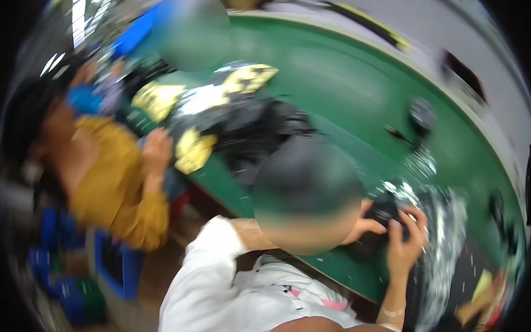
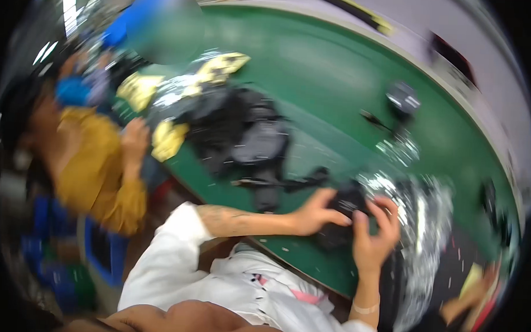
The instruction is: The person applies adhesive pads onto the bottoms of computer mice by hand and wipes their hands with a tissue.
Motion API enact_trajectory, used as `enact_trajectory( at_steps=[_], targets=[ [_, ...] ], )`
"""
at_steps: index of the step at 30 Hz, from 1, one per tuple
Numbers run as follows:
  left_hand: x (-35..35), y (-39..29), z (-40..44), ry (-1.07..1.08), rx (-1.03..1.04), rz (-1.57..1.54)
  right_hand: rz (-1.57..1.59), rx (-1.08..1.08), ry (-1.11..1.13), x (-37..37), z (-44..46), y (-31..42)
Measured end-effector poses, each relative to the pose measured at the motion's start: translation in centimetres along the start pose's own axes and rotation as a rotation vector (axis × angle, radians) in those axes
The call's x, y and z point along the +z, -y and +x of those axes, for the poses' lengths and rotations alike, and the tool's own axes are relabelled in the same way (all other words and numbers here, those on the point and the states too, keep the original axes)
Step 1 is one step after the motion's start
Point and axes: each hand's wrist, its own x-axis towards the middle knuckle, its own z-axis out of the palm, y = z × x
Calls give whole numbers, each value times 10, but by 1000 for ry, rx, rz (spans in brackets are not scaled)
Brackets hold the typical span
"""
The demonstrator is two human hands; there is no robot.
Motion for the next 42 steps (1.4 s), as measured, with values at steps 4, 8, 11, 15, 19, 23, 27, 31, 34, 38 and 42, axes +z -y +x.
enact_trajectory(
  at_steps=[4, 8, 11, 15, 19, 23, 27, 31, 34, 38, 42],
  targets=[
    [3, -7, -2, -11, -121, -166, 66, 15, 10, -2, 0, -14],
    [-2, -4, 1, 78, -111, -153, 132, 1, 6, -9, 4, -16],
    [-3, -4, 2, 129, -98, -133, 177, 25, 20, -10, 4, -13],
    [1, -11, -1, 154, -91, -90, 184, 30, 50, -11, 5, -11],
    [3, -12, -6, 151, -123, 9, 110, 29, 109, -11, 4, -15],
    [-1, -10, -6, 167, -132, 33, 153, 55, 129, -12, 5, -15],
    [-1, -4, -6, 130, -88, 39, 138, 96, 109, -8, 2, -16],
    [-3, 3, -2, 132, -25, 36, 154, 187, 124, -4, -1, -15],
    [-6, 20, 5, 83, 111, 101, 294, 211, 108, 2, -3, -28],
    [-12, 2, 0, 69, 38, 28, 314, 171, 81, 10, 5, -23],
    [-1, 9, 7, 140, -29, -21, 210, 136, -33, -14, 4, -42]
  ],
)
